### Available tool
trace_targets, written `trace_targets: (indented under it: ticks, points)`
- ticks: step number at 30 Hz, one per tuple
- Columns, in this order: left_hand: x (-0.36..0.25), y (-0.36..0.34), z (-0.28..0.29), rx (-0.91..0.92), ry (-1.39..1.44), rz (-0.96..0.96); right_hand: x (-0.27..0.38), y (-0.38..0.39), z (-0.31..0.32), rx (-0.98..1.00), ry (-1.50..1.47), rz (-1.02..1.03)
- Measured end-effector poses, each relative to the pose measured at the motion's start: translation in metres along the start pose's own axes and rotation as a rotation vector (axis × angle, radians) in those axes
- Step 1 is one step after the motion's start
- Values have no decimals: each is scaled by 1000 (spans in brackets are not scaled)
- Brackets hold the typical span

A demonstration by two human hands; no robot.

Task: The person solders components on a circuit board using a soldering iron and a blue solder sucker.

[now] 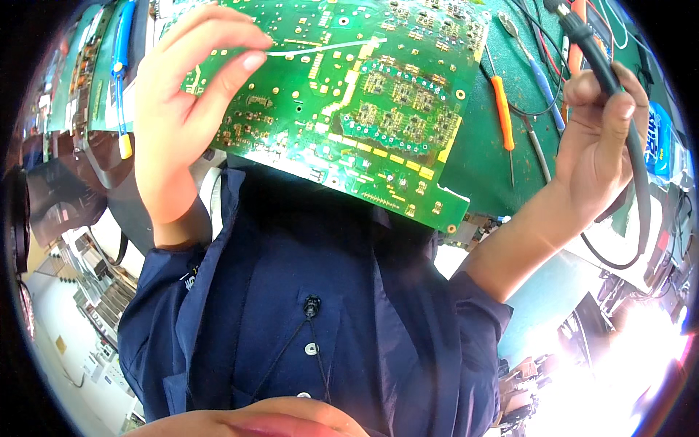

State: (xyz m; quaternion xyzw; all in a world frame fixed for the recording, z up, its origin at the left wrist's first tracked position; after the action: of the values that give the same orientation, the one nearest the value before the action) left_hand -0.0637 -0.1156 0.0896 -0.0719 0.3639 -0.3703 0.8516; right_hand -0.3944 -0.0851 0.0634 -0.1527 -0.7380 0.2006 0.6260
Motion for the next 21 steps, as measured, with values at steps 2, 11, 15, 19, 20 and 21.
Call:
trace_targets:
  ticks: [2, 11, 15, 19, 20, 21]
  points:
    - [-4, 3, -1, -4, -45, 15, 3, 4, -2, 37, -15, 8]
    - [-2, 8, -18, 108, -67, -38, 2, 17, 2, -176, 247, -152]
    - [-1, 9, -20, 100, -62, -28, 3, 20, 2, -218, 303, -158]
    - [-1, 8, -20, 109, -80, 27, 5, 21, -5, -148, 353, -116]
    - [-2, 7, -20, 113, -84, 18, 5, 22, -7, -137, 368, -108]
    - [-2, 7, -20, 118, -86, 9, 6, 22, -8, -134, 382, -101]
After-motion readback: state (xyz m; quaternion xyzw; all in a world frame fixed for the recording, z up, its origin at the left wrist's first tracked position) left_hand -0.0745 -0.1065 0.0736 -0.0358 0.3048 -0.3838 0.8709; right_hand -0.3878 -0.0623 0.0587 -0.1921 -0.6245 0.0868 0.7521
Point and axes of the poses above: each hand's wrist, its own y-axis away from the middle knuckle, its own z-axis out of the back of the hand, x = y × z, the point moved 7 cm from there along -y, towards the middle knuckle, and after that the axes turned 4 degrees about x, right-handed, at the moved point
